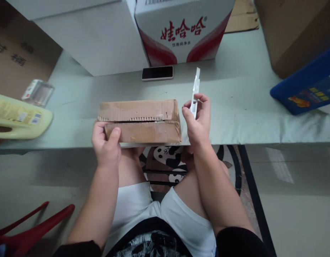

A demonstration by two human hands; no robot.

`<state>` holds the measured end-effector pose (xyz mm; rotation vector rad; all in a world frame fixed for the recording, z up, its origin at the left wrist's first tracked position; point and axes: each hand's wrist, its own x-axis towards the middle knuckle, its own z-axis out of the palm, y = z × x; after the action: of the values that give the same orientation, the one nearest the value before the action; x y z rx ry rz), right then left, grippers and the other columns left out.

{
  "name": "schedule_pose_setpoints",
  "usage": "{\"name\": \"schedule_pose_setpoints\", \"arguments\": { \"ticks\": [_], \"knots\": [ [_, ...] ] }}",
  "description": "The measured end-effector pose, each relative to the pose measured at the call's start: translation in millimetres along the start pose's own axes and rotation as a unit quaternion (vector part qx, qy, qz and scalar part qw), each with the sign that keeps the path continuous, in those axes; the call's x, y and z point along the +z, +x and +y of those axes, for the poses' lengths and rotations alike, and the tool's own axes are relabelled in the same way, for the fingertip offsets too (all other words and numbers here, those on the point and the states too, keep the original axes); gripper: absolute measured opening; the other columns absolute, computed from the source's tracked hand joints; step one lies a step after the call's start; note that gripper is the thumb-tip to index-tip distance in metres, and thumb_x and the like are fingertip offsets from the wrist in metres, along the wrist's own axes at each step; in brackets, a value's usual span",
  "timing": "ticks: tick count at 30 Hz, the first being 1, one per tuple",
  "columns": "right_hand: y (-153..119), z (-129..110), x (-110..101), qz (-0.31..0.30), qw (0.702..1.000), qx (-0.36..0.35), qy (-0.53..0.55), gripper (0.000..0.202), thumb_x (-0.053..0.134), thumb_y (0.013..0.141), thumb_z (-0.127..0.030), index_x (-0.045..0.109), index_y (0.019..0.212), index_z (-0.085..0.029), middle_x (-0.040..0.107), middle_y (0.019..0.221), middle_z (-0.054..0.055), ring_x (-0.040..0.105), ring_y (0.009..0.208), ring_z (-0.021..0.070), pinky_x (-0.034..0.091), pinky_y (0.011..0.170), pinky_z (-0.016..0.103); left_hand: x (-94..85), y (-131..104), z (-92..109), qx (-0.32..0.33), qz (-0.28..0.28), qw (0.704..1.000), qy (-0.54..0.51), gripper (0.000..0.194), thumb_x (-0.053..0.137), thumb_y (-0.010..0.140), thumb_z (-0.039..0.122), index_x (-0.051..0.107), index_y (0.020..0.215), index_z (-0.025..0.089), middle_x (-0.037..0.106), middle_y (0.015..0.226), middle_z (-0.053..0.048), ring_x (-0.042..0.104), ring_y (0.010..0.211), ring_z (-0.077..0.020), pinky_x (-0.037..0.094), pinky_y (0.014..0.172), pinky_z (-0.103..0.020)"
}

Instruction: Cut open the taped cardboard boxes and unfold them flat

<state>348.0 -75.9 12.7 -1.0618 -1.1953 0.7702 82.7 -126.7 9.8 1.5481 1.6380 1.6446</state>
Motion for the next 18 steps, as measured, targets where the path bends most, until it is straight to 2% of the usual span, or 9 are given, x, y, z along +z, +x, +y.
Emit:
{"name": "schedule_pose_setpoints", "arguments": {
  "ticks": [2, 4, 7, 8, 11, 14, 16, 18],
  "knots": [
    [3, -2, -5, 0.015, 0.998, -0.046, 0.026, 0.045, 0.063, 0.086, -0.041, 0.045, 0.126, -0.033, 0.057, 0.097, 0.0, 0.063, 0.09, 0.0175, 0.055, 0.078, 0.034, 5.4, 3, -2, 0.003, 0.012, 1.0, -0.024, 0.045, 0.07, 0.083, 0.06, 0.058, 0.101, 0.02, 0.058, 0.113, -0.008, 0.059, 0.112, -0.0242, 0.047, 0.103, -0.04],
    [5, -5, -9, 0.044, 0.996, -0.078, 0.03, 0.047, 0.066, 0.084, -0.043, 0.047, 0.127, -0.034, 0.055, 0.091, -0.001, 0.061, 0.084, 0.0166, 0.055, 0.072, 0.032, 9.4, 4, -4, 0.002, 0.022, 0.999, -0.037, 0.045, 0.071, 0.082, 0.059, 0.058, 0.102, 0.021, 0.059, 0.11, -0.006, 0.06, 0.107, -0.023, 0.048, 0.1, -0.039],
    [5, -13, -14, 0.115, 0.989, -0.089, 0.038, 0.025, 0.059, 0.092, -0.044, 0.056, 0.115, -0.034, 0.047, 0.078, -0.003, 0.053, 0.065, 0.0125, 0.051, 0.059, 0.027, 13.2, 4, -7, -0.007, 0.026, 0.999, -0.038, 0.045, 0.069, 0.083, 0.06, 0.06, 0.104, 0.021, 0.059, 0.106, -0.005, 0.06, 0.101, -0.0216, 0.049, 0.095, -0.037],
    [4, -17, -15, 0.136, 0.986, -0.087, 0.046, 0.019, 0.054, 0.096, -0.044, 0.059, 0.111, -0.034, 0.046, 0.079, -0.003, 0.051, 0.061, 0.0113, 0.049, 0.055, 0.026, 14.2, 4, -8, -0.008, 0.027, 0.999, -0.039, 0.045, 0.069, 0.083, 0.06, 0.06, 0.104, 0.021, 0.06, 0.106, -0.005, 0.06, 0.1, -0.0212, 0.049, 0.094, -0.037],
    [-1, -33, -18, 0.16, 0.98, -0.095, 0.073, 0.02, 0.049, 0.099, -0.044, 0.064, 0.111, -0.036, 0.053, 0.095, 0.001, 0.056, 0.065, 0.0101, 0.051, 0.054, 0.025, 17.2, 7, -12, -0.002, 0.034, 0.998, -0.052, 0.044, 0.068, 0.083, 0.061, 0.062, 0.103, 0.022, 0.061, 0.105, -0.005, 0.06, 0.099, -0.0206, 0.048, 0.091, -0.035],
    [-7, -50, -21, 0.134, 0.978, -0.119, 0.106, 0.015, 0.055, 0.097, -0.039, 0.065, 0.109, -0.039, 0.056, 0.105, -0.001, 0.059, 0.068, 0.0091, 0.057, 0.062, 0.026, 21.2, 13, -17, 0.007, 0.042, 0.997, -0.065, 0.043, 0.068, 0.084, 0.06, 0.064, 0.103, 0.022, 0.062, 0.103, -0.005, 0.06, 0.096, -0.02, 0.047, 0.09, -0.035],
    [-12, -57, -20, 0.09, 0.981, -0.116, 0.128, 0.007, 0.057, 0.096, -0.038, 0.064, 0.098, -0.036, 0.056, 0.1, -0.002, 0.058, 0.065, 0.0087, 0.058, 0.06, 0.025, 24.8, 18, -18, 0.008, 0.045, 0.997, -0.065, 0.043, 0.067, 0.084, 0.06, 0.064, 0.102, 0.022, 0.062, 0.103, -0.005, 0.06, 0.097, -0.0204, 0.047, 0.09, -0.035],
    [-17, -60, -16, 0.048, 0.983, -0.112, 0.136, 0.008, 0.057, 0.095, -0.039, 0.059, 0.091, -0.032, 0.054, 0.095, -0.001, 0.058, 0.065, 0.0107, 0.056, 0.054, 0.025, 28.7, 22, -18, 0.012, 0.051, 0.997, -0.061, 0.043, 0.065, 0.083, 0.061, 0.065, 0.1, 0.021, 0.063, 0.103, -0.005, 0.061, 0.099, -0.0212, 0.047, 0.091, -0.036]
  ]
}}
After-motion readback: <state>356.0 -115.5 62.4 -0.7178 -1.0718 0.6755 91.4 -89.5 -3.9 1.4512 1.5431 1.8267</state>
